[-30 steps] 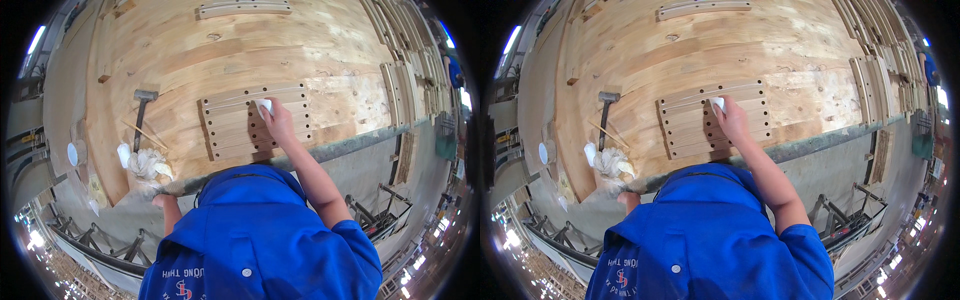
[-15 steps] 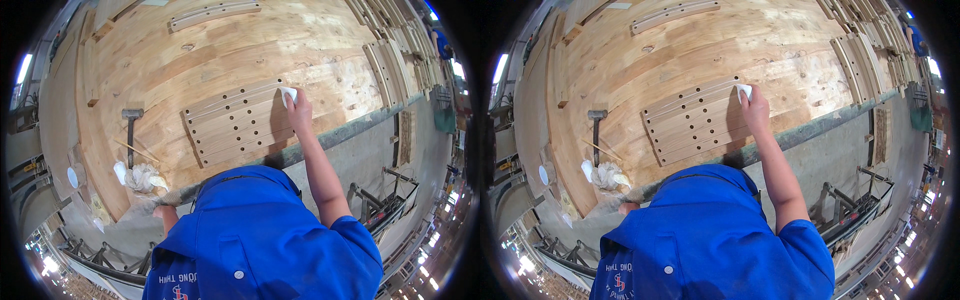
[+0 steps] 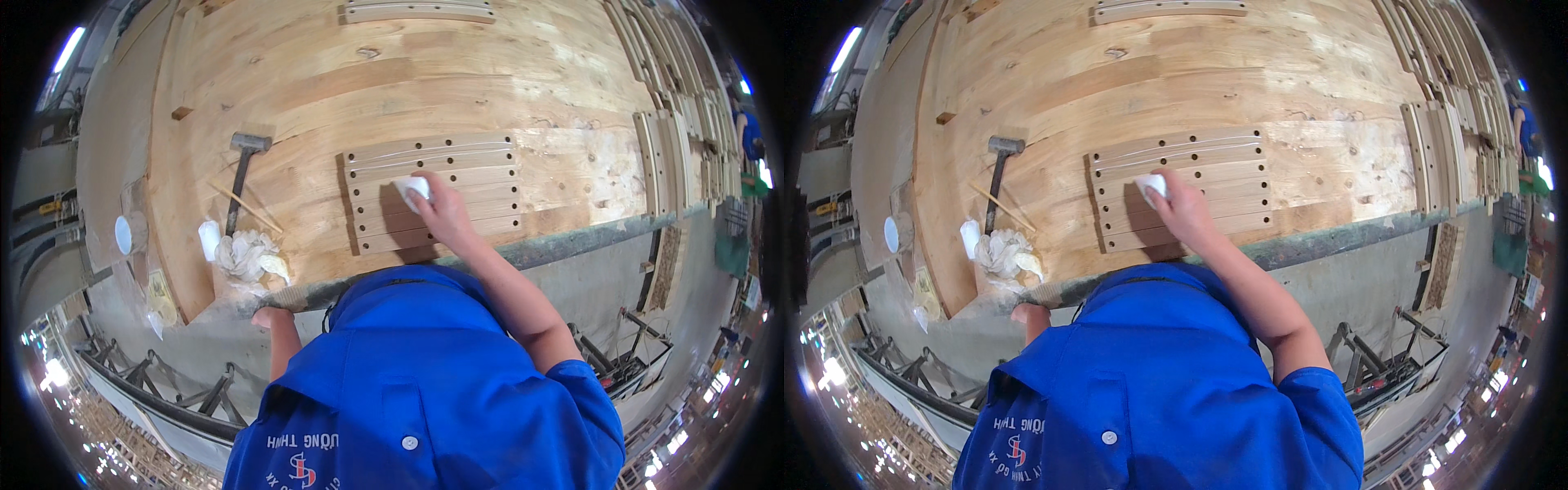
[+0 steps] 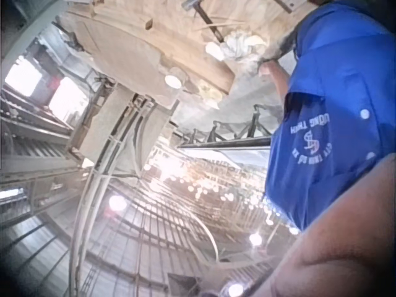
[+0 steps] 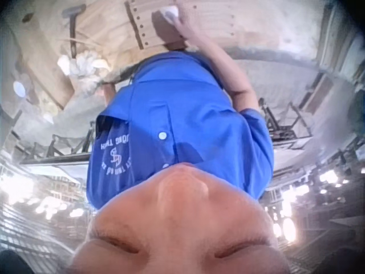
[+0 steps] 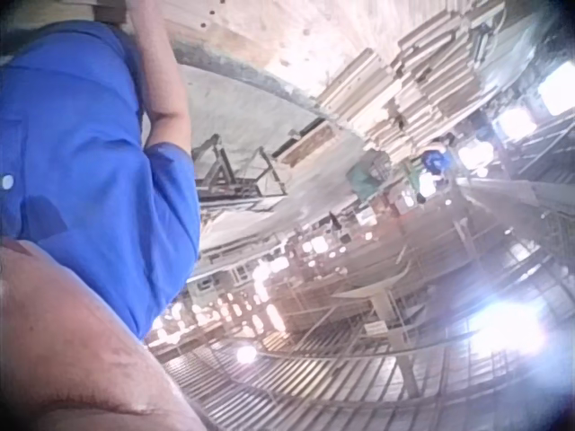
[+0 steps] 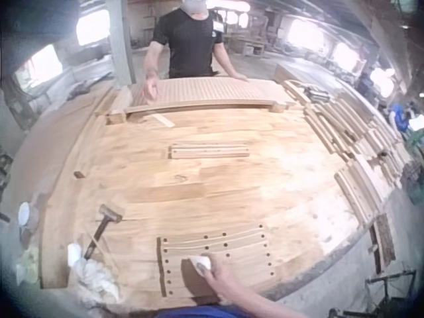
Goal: The person applies glue into pre-drilled holes on wooden slats using a small stick, then wipes the surface with a cloth. The person repeats this process on multiple slats and stacks them on the workbench.
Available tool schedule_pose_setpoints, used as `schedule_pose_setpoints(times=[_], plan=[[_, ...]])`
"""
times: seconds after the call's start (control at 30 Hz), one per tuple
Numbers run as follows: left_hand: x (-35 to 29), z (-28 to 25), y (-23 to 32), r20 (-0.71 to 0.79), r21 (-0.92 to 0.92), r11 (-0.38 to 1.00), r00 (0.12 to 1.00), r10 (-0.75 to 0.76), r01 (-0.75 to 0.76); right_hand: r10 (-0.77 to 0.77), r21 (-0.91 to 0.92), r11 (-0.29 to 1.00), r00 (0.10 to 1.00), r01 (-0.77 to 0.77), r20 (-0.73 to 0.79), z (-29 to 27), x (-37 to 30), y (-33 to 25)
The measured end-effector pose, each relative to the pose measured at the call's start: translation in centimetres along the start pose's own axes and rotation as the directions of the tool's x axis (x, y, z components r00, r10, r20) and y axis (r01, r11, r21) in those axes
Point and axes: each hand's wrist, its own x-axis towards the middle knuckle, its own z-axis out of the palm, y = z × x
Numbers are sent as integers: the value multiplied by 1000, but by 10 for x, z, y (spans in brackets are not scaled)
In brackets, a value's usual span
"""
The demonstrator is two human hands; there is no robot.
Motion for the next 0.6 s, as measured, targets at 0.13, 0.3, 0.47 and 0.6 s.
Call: schedule_pose_setpoints(times=[0.13, 0.3, 0.47, 0.6], plan=[[5, 3, 1, -9, -21, 1000, 1000, -21, 20, -50, -80, 995, 987, 63, 155, 32, 3, -13], [13, 9, 1, -4, -35, 999, 1000, -28, 28, -140, -183, 968, 973, 173, 182, 50, 6, -16], [15, 12, 2, -13, -32, 999, 999, -35, 34, -99, -233, 964, 987, 126, 126, 40, 2, -7], [15, 10, 3, -30, -10, 999, 999, -34, 34, -82, -239, 967, 995, 92, 53, 17, -7, 5]])
